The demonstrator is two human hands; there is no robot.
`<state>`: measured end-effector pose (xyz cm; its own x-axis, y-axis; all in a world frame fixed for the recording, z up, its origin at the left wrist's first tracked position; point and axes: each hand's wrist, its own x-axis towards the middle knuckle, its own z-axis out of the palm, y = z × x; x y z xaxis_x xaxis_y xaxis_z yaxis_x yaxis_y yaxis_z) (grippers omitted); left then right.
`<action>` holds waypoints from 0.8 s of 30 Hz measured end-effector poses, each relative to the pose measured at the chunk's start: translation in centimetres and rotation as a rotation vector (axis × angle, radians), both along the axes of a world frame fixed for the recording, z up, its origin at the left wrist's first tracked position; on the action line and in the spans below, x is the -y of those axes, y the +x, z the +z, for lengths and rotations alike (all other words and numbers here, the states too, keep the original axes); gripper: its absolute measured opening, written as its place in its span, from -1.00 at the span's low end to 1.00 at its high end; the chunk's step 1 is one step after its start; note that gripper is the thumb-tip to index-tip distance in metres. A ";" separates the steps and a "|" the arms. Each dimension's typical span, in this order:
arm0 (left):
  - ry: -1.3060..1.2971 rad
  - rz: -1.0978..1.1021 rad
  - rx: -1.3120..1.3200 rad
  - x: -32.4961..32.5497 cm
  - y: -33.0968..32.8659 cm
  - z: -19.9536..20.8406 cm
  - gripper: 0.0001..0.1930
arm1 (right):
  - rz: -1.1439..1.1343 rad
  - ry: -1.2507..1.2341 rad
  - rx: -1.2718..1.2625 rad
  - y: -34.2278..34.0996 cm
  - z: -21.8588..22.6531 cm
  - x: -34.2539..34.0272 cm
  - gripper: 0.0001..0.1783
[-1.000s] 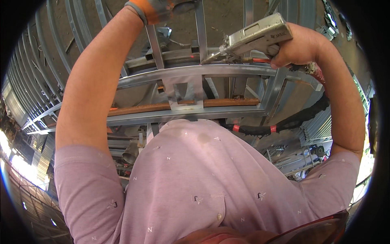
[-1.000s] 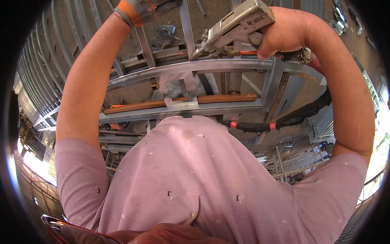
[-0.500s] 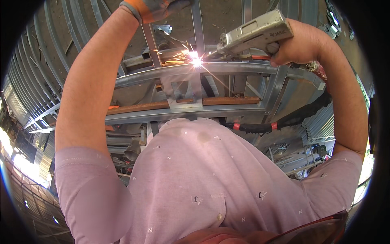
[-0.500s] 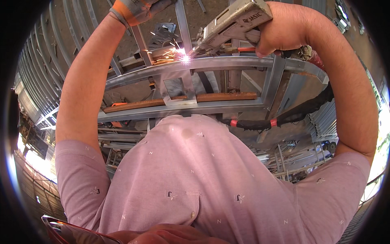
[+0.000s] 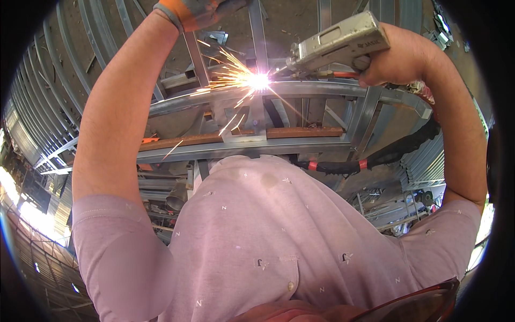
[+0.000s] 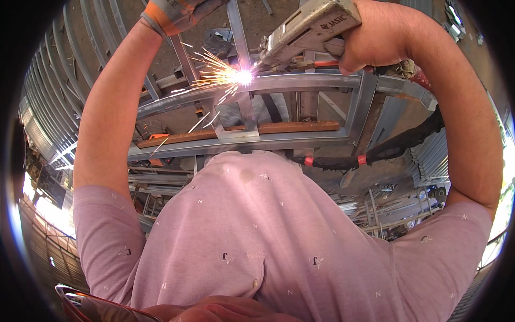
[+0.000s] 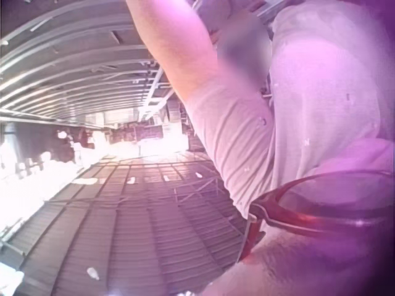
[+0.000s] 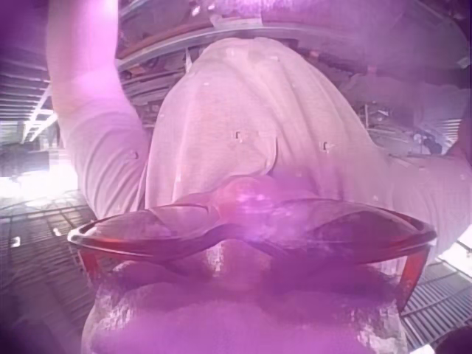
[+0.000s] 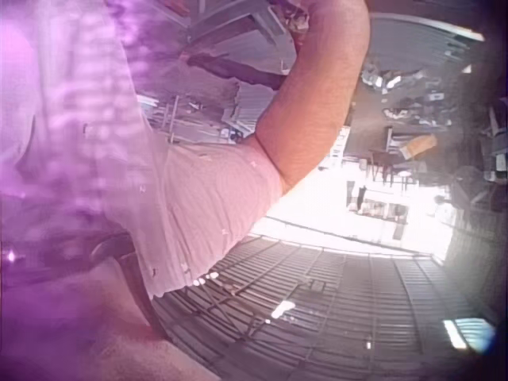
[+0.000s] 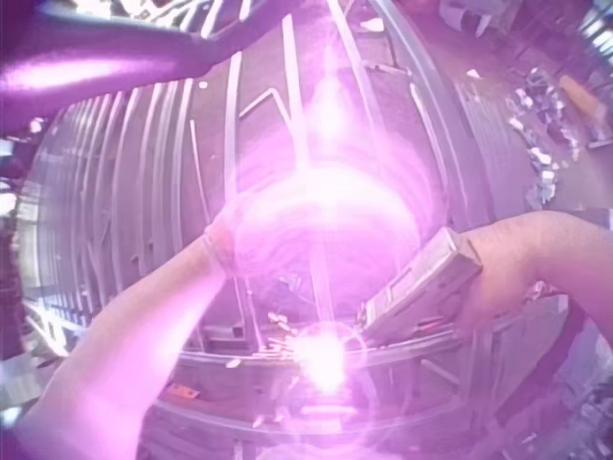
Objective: The person welds joints on a large curved metal frame using a handheld welding torch. They repeatedly position the torch at intersections, create welds with visible sparks, and reposition the tool along the frame. The person wears gloves and protective eyewear while working in a workshop environment.
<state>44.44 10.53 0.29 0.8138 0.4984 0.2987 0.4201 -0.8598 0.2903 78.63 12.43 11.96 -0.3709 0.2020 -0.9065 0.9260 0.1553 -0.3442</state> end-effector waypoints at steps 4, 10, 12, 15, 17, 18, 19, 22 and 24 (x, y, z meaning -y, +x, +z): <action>0.007 -0.006 -0.006 0.0 0.1 0.2 -0.64 | -0.067 -0.033 -0.058 0.9 -0.5 0.1 -0.25; 0.013 -0.013 -0.015 0.0 0.1 0.3 -0.64 | -0.037 -0.056 -0.028 0.5 -0.1 0.0 -0.24; 0.015 -0.014 -0.020 -0.1 0.1 0.5 -0.64 | -0.032 -0.052 -0.022 0.6 0.0 0.0 -0.24; 0.021 -0.018 -0.029 0.0 0.1 0.7 -0.64 | -0.032 -0.047 -0.025 1.0 -0.2 0.0 -0.24; 0.025 -0.022 -0.034 0.0 0.1 0.8 -0.64 | -0.046 -0.057 -0.047 1.4 -0.4 0.0 -0.23; 0.025 -0.019 -0.029 -0.1 0.1 0.8 -0.63 | -0.060 -0.061 -0.044 1.5 -0.4 0.0 -0.22; 0.029 -0.022 -0.036 0.0 0.1 0.8 -0.63 | -0.074 -0.066 -0.042 1.5 -0.4 0.1 -0.22; 0.030 -0.022 -0.041 0.0 0.1 1.0 -0.63 | -0.079 -0.058 -0.019 1.6 -0.2 0.1 -0.20; 0.036 -0.021 -0.048 0.1 0.1 1.2 -0.63 | -0.071 -0.055 -0.020 1.7 -0.2 0.0 -0.20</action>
<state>44.49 10.44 1.47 0.8376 0.4709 0.2769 0.4146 -0.8781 0.2390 80.29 12.40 11.73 -0.3753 0.1788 -0.9095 0.9269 0.0700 -0.3687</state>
